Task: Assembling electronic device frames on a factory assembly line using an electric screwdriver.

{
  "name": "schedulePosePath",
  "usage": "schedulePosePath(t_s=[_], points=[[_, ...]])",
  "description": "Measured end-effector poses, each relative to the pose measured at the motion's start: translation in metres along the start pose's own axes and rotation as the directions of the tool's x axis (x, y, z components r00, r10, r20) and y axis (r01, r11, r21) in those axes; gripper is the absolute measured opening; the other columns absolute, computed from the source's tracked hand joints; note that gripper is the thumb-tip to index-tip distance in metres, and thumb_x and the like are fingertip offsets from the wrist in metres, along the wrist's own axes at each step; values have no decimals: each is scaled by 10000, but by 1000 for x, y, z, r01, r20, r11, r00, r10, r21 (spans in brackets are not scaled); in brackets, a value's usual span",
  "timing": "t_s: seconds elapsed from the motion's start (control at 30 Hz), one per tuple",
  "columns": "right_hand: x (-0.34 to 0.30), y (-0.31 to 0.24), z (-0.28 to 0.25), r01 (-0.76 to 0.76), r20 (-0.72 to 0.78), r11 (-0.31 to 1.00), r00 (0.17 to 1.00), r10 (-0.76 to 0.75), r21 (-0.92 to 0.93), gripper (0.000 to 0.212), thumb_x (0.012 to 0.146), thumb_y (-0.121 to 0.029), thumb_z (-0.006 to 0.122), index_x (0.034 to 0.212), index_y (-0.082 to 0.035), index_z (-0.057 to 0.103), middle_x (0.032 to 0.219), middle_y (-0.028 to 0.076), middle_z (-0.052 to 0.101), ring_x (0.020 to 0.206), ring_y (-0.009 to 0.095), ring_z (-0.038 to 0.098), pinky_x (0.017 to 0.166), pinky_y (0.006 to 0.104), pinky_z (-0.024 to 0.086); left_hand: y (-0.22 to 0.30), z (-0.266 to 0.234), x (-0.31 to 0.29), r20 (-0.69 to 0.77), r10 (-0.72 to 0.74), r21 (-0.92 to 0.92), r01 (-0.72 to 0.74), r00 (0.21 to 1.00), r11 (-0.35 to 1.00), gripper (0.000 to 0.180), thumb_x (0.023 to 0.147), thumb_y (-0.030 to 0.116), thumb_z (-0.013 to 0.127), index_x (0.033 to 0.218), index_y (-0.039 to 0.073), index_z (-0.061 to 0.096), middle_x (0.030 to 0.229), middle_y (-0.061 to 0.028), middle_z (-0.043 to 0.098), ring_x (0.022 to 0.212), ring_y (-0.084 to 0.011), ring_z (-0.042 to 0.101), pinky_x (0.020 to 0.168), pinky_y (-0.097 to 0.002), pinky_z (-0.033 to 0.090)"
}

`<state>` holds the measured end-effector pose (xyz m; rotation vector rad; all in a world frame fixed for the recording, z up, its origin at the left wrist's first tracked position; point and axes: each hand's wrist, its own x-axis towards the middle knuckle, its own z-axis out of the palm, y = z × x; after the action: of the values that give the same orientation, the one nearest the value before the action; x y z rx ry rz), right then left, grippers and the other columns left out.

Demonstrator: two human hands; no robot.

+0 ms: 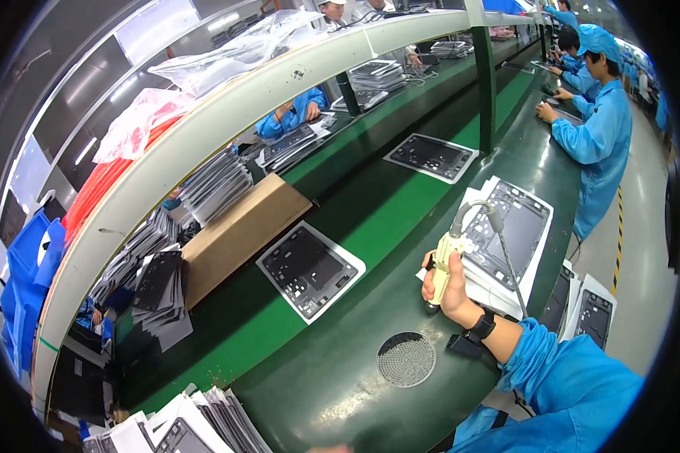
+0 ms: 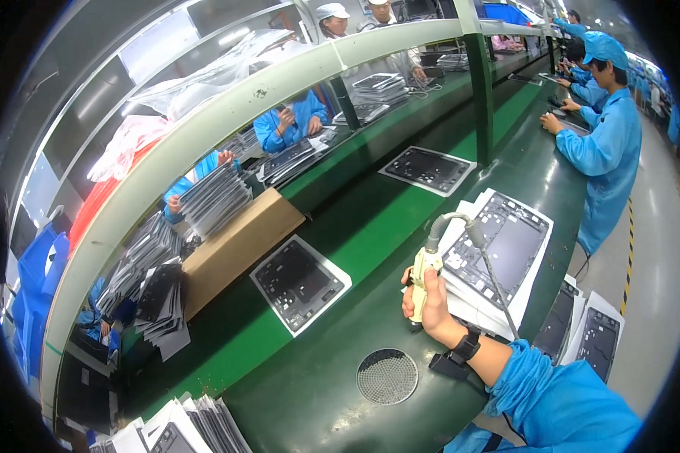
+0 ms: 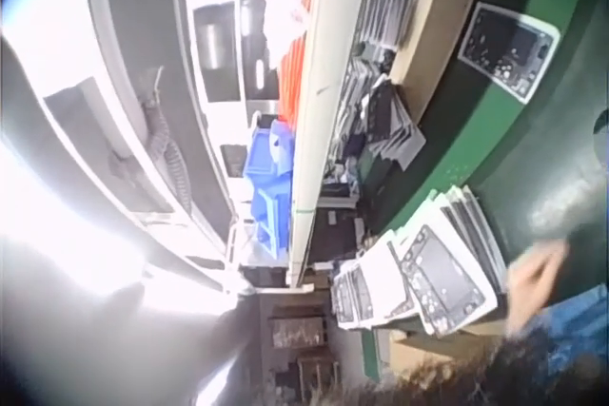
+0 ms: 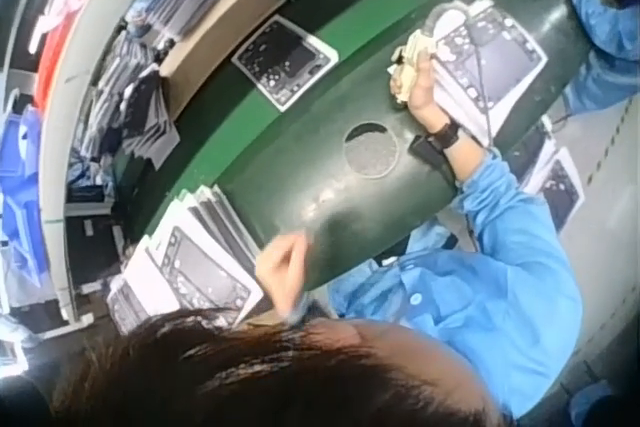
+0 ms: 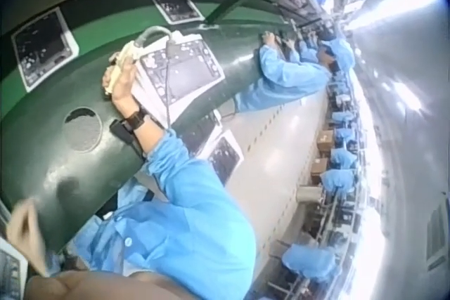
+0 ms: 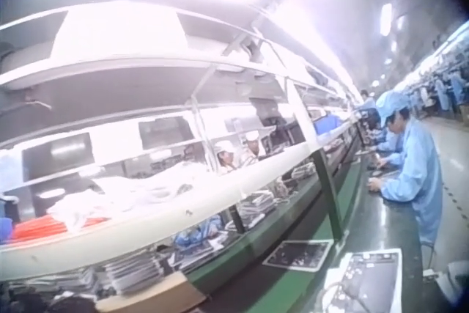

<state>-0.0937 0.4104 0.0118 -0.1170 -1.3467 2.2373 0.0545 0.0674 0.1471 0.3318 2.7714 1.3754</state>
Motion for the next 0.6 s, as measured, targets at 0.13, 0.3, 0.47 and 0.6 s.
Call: schedulePosePath(t_s=[0.13,0.3,0.47,0.6], points=[[-2,-5,4,1,10,1000,1000,-1,28,684,931,-695,352,960,-22,467,482,48,430,385,141,445,390,269,377,-81,79,146,-382,-97,-246,0,919,969,238,818,115,715,1011,-24,698,810,-80,697,686,-152,614,702,-312,505],[-8,-5,4,-7,25,999,1000,7,31,690,915,-708,386,969,-25,465,494,49,440,394,136,451,399,266,383,-117,82,254,-407,-330,297,466,851,834,362,761,457,746,902,124,753,946,-89,715,1053,-323,579,925,-471,421],[-9,-5,8,-43,42,998,998,41,43,701,892,-713,438,971,-19,488,528,53,470,449,128,477,427,258,395,-153,79,299,-305,-486,339,570,819,748,348,743,414,774,872,92,748,1028,-148,717,1061,-323,640,939,-439,461],[-7,-9,7,-56,53,997,997,54,44,671,896,-686,461,970,-20,502,544,57,484,467,125,484,441,259,401,-155,70,310,-260,-446,293,510,857,809,355,751,301,783,821,-41,718,952,-231,709,928,-340,701,858,-403,528]])
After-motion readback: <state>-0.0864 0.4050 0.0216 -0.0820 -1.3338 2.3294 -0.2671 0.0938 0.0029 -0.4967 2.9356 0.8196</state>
